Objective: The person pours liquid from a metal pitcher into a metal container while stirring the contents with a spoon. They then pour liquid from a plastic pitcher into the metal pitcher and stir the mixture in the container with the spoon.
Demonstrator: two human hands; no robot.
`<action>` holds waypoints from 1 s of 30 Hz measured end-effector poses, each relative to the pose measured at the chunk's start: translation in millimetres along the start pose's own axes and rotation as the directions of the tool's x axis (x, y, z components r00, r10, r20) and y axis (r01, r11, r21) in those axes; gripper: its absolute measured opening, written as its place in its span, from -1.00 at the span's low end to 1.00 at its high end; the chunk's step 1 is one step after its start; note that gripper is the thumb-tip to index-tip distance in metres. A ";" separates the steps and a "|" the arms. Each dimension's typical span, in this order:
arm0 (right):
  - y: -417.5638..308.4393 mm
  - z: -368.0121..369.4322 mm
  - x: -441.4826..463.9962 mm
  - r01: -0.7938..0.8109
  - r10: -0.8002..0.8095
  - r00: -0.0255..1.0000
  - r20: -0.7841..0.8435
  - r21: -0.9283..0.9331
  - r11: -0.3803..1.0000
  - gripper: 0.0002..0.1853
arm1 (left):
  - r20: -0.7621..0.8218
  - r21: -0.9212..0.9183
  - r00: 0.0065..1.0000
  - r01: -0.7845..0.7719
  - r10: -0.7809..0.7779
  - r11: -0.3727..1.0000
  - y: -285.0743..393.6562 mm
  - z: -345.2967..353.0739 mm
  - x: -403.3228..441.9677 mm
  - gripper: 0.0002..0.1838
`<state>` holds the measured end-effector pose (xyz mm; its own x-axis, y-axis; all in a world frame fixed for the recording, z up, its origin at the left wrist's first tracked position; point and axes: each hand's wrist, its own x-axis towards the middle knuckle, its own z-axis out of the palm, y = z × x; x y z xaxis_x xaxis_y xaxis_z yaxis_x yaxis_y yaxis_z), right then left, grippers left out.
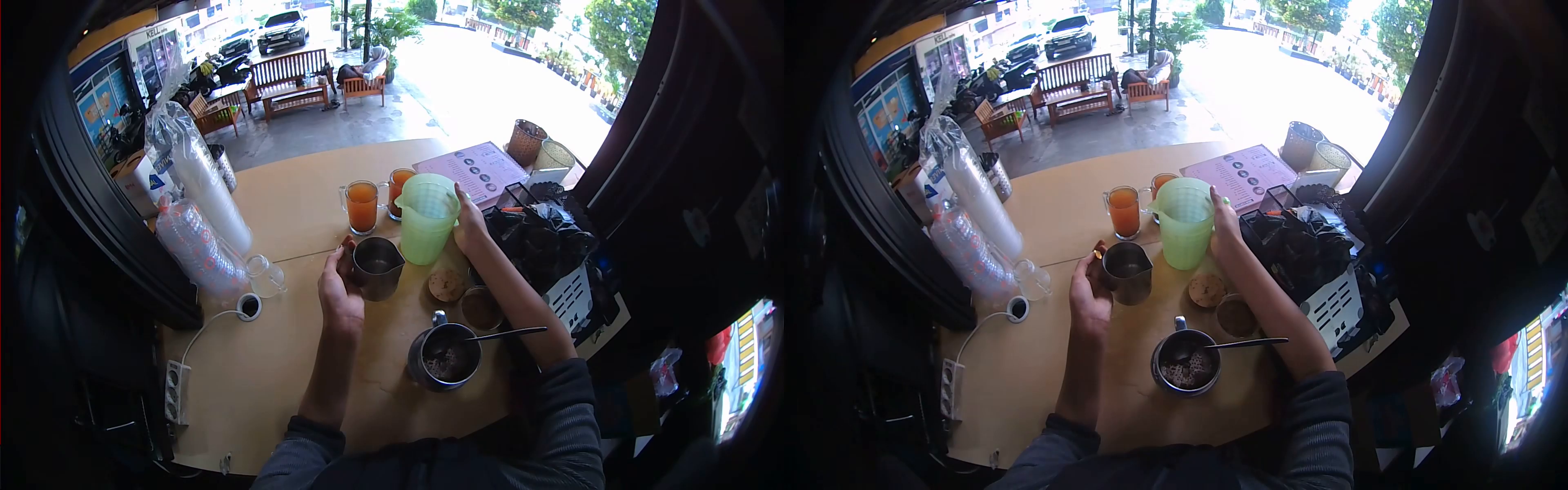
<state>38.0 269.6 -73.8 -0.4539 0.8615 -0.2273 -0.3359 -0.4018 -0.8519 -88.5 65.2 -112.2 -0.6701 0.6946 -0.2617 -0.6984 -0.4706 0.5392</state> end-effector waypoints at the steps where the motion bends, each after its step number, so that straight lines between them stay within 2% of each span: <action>1: -0.7 -2.9 1.4 -0.012 0.012 1.000 -0.011 -0.008 1.000 -0.46 | 0.000 0.000 1.000 0.002 -0.002 1.000 -0.1 -0.4 -0.6 -0.70; 5: -2.1 -25.2 10.8 -0.028 0.026 0.999 -0.034 -0.051 0.998 -0.43 | 0.012 -0.013 1.000 -0.020 0.020 1.000 1.7 7.3 -7.7 -0.70; 8: -3.6 -37.4 6.9 -0.110 0.111 0.994 0.007 -0.111 0.988 -0.43 | 0.005 -0.026 1.000 -0.024 0.024 0.999 3.0 7.6 -10.6 -0.70; 10: -9.2 -37.5 -18.8 -0.045 0.020 0.992 -0.126 -0.200 0.979 -0.47 | 0.023 -0.029 0.999 -0.021 0.022 0.999 4.6 8.3 -13.1 -0.69; 11: -11.8 -38.2 -31.2 -0.045 0.019 0.992 -0.127 -0.200 0.979 -0.47 | 0.039 -0.020 0.999 -0.023 0.023 1.000 7.2 10.9 -17.5 -0.69; 13: -17.4 -46.3 -54.5 0.036 -0.035 0.999 0.005 -0.093 0.995 -0.49 | 0.056 -0.010 0.998 -0.021 0.022 1.000 10.8 14.6 -23.9 -0.68; 14: -20.6 -52.3 -65.0 0.037 -0.036 0.999 0.003 -0.093 0.995 -0.49 | 0.064 -0.010 0.998 -0.007 0.008 1.000 12.8 15.5 -25.6 -0.67; 16: -26.7 -64.4 -86.0 -0.011 -0.018 0.951 0.310 0.093 0.996 -0.49 | 0.072 -0.012 0.997 0.008 -0.007 1.000 16.1 17.0 -30.1 -0.66; 20: -36.8 -70.2 -133.8 -0.070 0.014 0.928 0.373 0.137 0.988 -0.44 | 0.110 -0.035 0.994 -0.005 0.008 0.999 23.2 23.6 -45.0 -0.66; 23: -34.5 -81.6 -161.6 -0.070 -0.025 0.895 0.445 0.196 0.978 -0.32 | 0.118 0.014 0.993 -0.001 0.000 1.000 29.8 29.9 -60.4 -0.66; 25: -30.5 -83.0 -182.9 0.027 -0.121 0.876 0.466 0.203 0.979 -0.24 | 0.116 0.059 0.993 -0.004 -0.003 0.998 31.9 28.3 -64.2 -0.66; 26: -26.6 -82.7 -191.3 0.098 -0.150 0.877 0.456 0.136 0.986 -0.16 | 0.157 0.069 0.987 0.013 -0.023 0.998 33.5 25.6 -64.2 -0.65; 27: -21.4 -83.7 -197.5 0.093 -0.148 0.876 0.460 0.140 0.986 -0.16 | 0.199 0.079 0.979 0.029 -0.044 0.996 34.5 24.1 -64.8 -0.65; 30: -12.0 -83.8 -214.6 0.333 -0.256 0.830 0.495 -0.072 0.940 -0.03 | 0.256 0.117 0.965 0.027 -0.056 0.993 41.1 30.3 -76.8 -0.64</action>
<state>208.5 115.5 -54.3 -0.6996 0.6643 0.2630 -0.4074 -0.0686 -0.9106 -58.1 9.1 -45.7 -0.5432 0.8360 -0.0780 -0.6819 -0.3851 0.6218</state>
